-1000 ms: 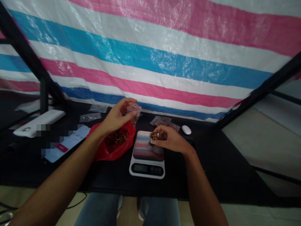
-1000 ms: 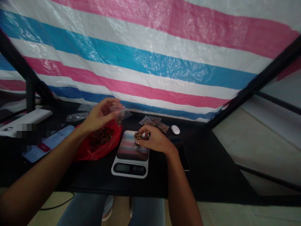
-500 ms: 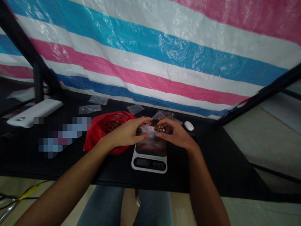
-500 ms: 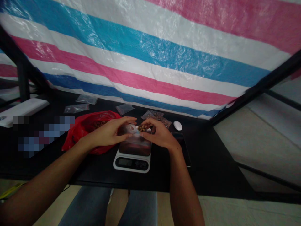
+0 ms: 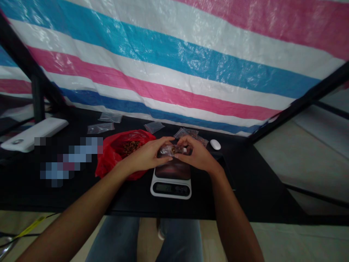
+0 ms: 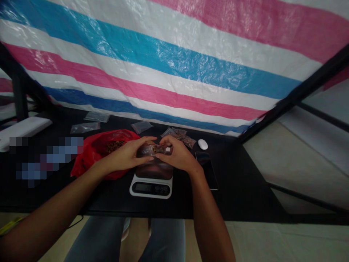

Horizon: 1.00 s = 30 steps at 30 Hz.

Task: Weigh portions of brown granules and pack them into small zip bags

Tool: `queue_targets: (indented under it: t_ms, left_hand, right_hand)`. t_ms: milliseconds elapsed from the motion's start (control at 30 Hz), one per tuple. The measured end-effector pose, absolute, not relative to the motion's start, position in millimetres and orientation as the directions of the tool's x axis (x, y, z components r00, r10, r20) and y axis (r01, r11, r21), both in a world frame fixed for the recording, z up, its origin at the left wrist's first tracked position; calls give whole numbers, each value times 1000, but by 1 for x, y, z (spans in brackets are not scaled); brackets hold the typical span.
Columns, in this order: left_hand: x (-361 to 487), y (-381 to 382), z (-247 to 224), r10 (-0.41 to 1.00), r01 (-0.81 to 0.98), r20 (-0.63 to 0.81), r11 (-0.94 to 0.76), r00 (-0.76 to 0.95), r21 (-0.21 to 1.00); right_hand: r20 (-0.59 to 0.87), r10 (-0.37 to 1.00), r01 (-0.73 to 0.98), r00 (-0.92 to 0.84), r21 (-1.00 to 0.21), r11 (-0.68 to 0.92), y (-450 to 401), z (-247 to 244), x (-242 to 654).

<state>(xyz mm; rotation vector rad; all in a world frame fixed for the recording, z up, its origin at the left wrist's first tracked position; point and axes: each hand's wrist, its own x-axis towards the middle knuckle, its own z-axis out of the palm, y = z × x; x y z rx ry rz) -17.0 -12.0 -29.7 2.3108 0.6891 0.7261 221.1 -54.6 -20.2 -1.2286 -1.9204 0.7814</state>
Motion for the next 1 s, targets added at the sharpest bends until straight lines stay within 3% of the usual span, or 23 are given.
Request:
queue_targets:
  t_ms: [133, 300, 400, 600, 833, 1000]
  left_hand:
    - [-15, -11, -35, 623, 273, 349, -685, 701, 675]
    - [-15, -10, -39, 616, 251, 376, -694, 692, 675]
    - [-15, -10, -38, 648, 279, 341, -659, 681, 698]
    - [-14, -10, -37, 689, 330, 293, -621, 663, 711]
    - [-15, -15, -34, 740, 334, 325, -589, 589, 736]
    - [-14, -16, -36, 754, 347, 331, -584, 568, 734]
  right_hand:
    - [271, 906, 519, -324, -750, 410, -55, -19, 219]
    - [320, 870, 418, -375, -780, 467, -57, -18, 212]
    - [348, 889, 397, -298, -802, 447, -56, -21, 210]
    - [532, 815, 461, -231, -677, 573, -53, -27, 202]
    - [567, 820, 313, -77, -767, 560, -56, -39, 185]
    - [652, 758, 370, -30, -697, 614, -58, -34, 183]
